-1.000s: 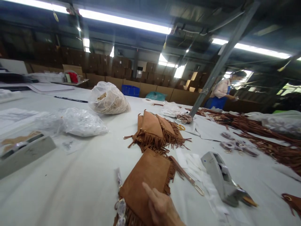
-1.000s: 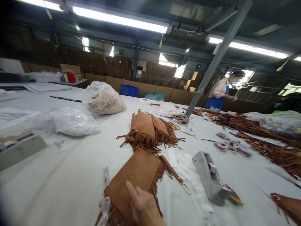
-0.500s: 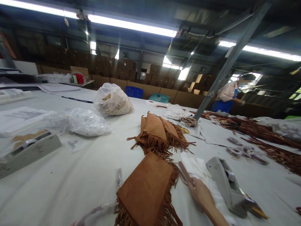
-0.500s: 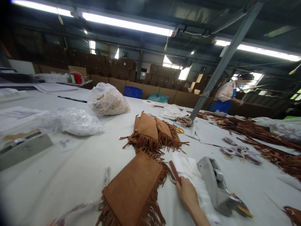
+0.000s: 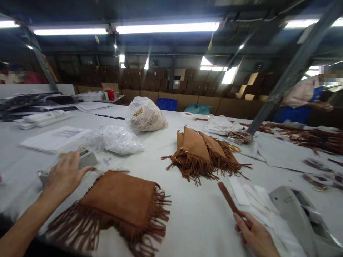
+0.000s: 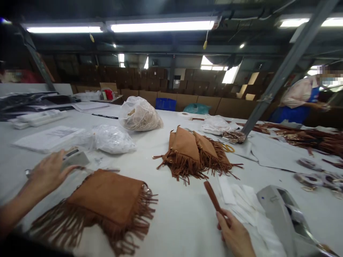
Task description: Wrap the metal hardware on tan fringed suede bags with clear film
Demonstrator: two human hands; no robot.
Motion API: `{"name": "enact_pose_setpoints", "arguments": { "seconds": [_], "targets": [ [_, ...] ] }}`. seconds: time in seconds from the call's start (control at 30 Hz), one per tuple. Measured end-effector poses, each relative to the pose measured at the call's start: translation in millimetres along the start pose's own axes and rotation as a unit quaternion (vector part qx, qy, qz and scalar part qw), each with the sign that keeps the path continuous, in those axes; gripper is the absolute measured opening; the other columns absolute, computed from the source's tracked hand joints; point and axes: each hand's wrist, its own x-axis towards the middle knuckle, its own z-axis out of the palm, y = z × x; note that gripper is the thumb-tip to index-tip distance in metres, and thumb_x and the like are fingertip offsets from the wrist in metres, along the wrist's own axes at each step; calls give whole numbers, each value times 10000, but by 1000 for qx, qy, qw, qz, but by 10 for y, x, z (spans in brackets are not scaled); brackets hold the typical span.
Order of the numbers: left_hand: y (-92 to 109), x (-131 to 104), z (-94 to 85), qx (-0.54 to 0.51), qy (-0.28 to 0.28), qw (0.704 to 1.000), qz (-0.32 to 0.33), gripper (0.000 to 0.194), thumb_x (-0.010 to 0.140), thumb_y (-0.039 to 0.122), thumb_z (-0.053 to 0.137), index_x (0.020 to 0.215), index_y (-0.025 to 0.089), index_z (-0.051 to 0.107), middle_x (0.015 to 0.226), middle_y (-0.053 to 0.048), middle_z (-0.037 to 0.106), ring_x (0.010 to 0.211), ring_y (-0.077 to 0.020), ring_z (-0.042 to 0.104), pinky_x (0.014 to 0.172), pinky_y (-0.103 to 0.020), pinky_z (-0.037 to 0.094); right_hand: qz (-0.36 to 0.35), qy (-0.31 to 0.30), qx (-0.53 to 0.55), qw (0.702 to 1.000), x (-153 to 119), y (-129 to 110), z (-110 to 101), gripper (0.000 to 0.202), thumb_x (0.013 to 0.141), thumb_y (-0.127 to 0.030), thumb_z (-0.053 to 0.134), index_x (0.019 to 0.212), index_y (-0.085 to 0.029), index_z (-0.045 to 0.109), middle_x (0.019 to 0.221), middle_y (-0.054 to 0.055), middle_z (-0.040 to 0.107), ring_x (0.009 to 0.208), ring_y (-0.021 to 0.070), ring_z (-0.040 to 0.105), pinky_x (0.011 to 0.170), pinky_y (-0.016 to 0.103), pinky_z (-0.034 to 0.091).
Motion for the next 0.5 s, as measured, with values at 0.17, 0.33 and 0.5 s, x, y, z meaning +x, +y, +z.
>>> {"name": "enact_pose_setpoints", "arguments": {
  "seconds": [0.17, 0.33, 0.5],
  "targets": [
    [679, -573, 391, -222, -205, 953, 15, 426, 760, 554, 545, 1063, 264, 618, 1193, -6, 622, 1158, -266, 524, 1066, -403, 350, 6, 30, -134, 990, 94, 99, -159, 466, 736, -541, 373, 881, -188, 639, 562, 36, 631, 520, 233, 603, 555, 335, 456],
    [1851, -792, 814, -418, -300, 851, -102, 382, 786, 496, 547, 1020, 216, 660, 1038, -53, 688, 1009, -244, 604, 928, -356, 462, -84, 131, -155, 975, 536, -131, -235, 425, 704, -459, 507, 973, -161, 647, 994, 154, 684, 956, 309, 608, 831, 392, 438],
    [2710, -605, 1503, -596, -401, 653, -239, 506, 728, 558, 608, 979, 118, 629, 891, -106, 669, 749, -174, 614, 694, -304, 491, -27, 72, 87, 993, 1366, -734, 132, 400, 688, -437, 588, 916, -115, 652, 834, 102, 698, 842, 245, 635, 706, 311, 479]
  ]
}}
